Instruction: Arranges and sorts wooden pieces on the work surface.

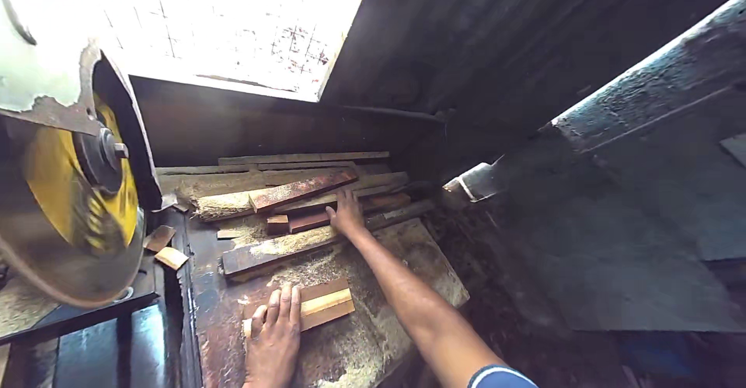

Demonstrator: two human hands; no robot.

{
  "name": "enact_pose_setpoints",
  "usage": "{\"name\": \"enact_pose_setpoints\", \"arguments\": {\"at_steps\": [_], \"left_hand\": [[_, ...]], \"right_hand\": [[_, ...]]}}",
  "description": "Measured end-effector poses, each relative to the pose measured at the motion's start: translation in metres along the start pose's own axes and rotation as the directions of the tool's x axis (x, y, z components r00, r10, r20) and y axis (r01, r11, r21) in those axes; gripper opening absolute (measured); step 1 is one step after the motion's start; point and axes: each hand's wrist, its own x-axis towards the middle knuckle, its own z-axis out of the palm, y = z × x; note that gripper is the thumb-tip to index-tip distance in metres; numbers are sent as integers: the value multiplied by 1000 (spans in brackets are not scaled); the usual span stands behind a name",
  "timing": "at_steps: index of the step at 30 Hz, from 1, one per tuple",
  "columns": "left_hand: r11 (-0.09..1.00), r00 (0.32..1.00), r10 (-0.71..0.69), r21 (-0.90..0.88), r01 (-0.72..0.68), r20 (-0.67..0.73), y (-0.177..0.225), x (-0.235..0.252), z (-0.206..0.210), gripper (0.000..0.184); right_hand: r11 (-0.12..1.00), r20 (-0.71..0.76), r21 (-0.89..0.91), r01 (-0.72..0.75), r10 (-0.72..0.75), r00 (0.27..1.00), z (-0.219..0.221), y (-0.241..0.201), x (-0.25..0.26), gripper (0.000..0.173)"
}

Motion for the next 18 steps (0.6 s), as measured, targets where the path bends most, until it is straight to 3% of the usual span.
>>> {"name": "enact_pose_setpoints", "arguments": {"at_steps": [5,10,18], "left_hand": [[1000,1000,14,-2,-14,16,-2,-1,-2,70],[1000,1000,7,21,-7,15,-4,0,-6,65],[1000,999,-8,1,8,47,-3,-1,-5,58]], "right_hand": [[972,25,-98,214,-213,977,-17,19,16,52],[944,-11,-63,323,-324,946,-15,25,15,43],[873,192,-39,487,-471,861,-52,31,25,40]]}}
